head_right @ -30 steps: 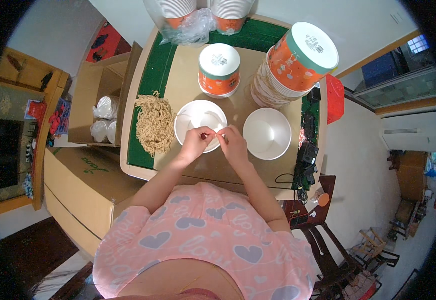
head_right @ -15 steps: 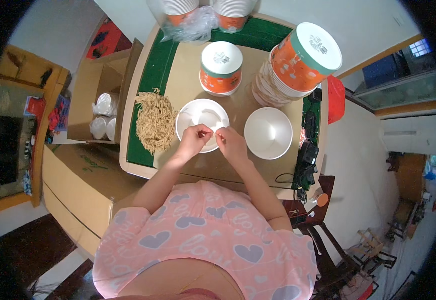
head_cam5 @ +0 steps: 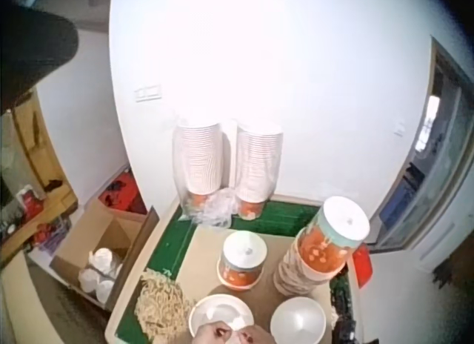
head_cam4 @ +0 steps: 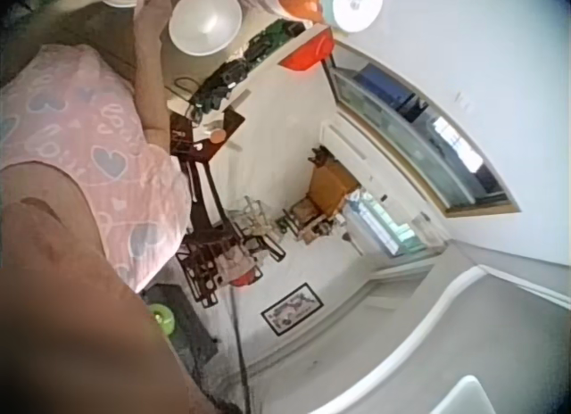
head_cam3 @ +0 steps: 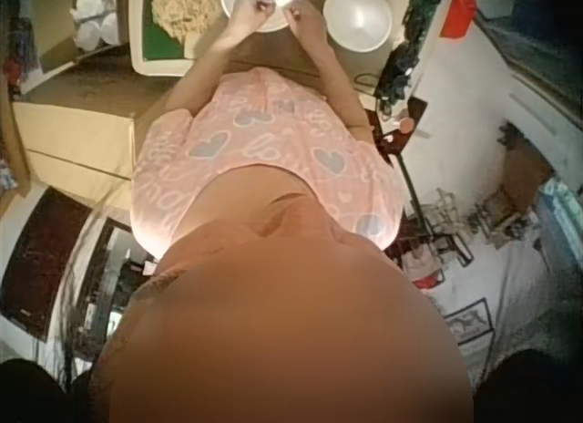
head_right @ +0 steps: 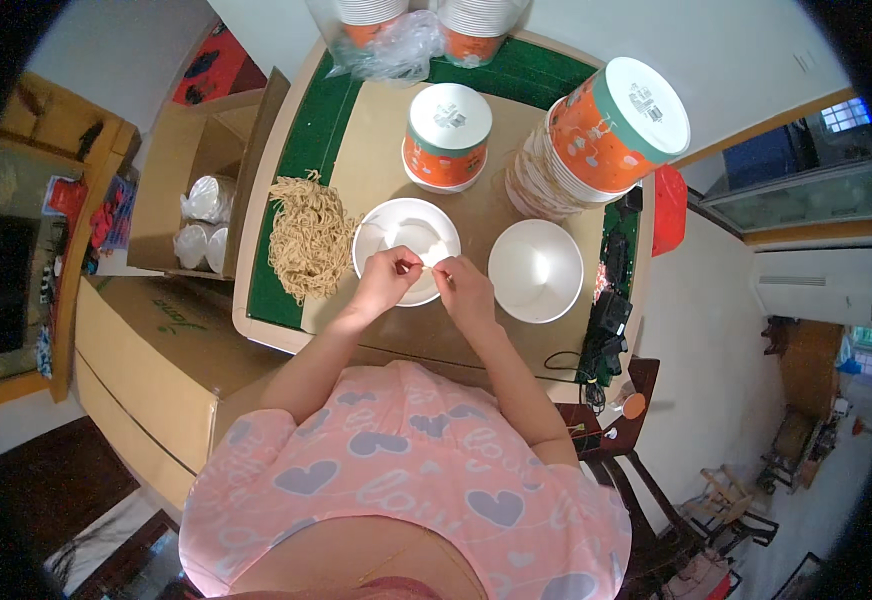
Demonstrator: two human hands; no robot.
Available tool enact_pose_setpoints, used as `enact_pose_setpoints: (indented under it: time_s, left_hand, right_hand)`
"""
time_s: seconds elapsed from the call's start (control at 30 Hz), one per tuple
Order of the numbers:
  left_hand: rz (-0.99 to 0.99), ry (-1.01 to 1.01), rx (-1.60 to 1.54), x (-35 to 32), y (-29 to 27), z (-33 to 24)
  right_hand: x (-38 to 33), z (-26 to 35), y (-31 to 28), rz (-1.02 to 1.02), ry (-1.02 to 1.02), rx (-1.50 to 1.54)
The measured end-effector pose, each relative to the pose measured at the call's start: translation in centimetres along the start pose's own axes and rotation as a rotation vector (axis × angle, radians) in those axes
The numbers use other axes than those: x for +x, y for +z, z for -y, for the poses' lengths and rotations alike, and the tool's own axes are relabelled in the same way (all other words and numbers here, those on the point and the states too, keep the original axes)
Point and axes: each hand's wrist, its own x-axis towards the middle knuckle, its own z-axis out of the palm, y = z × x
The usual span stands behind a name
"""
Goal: Packing shredded material into paper bowls and covering them with lids.
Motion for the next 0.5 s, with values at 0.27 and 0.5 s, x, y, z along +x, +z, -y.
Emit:
enact_pose_setpoints:
  time_s: [0.27, 0.5]
  left_hand:
    - [0.026, -0.002, -0.030, -0.01, 0.14, 0.23]
    - [0.004, 0.043, 0.031, -0.23, 0.57, 0.71]
  right_hand:
    - [-0.03, 0.38, -0.21, -0.022, 0.006, -0.003]
    - [-0.14, 0.06, -0.15, -0.017, -0.006, 0.010]
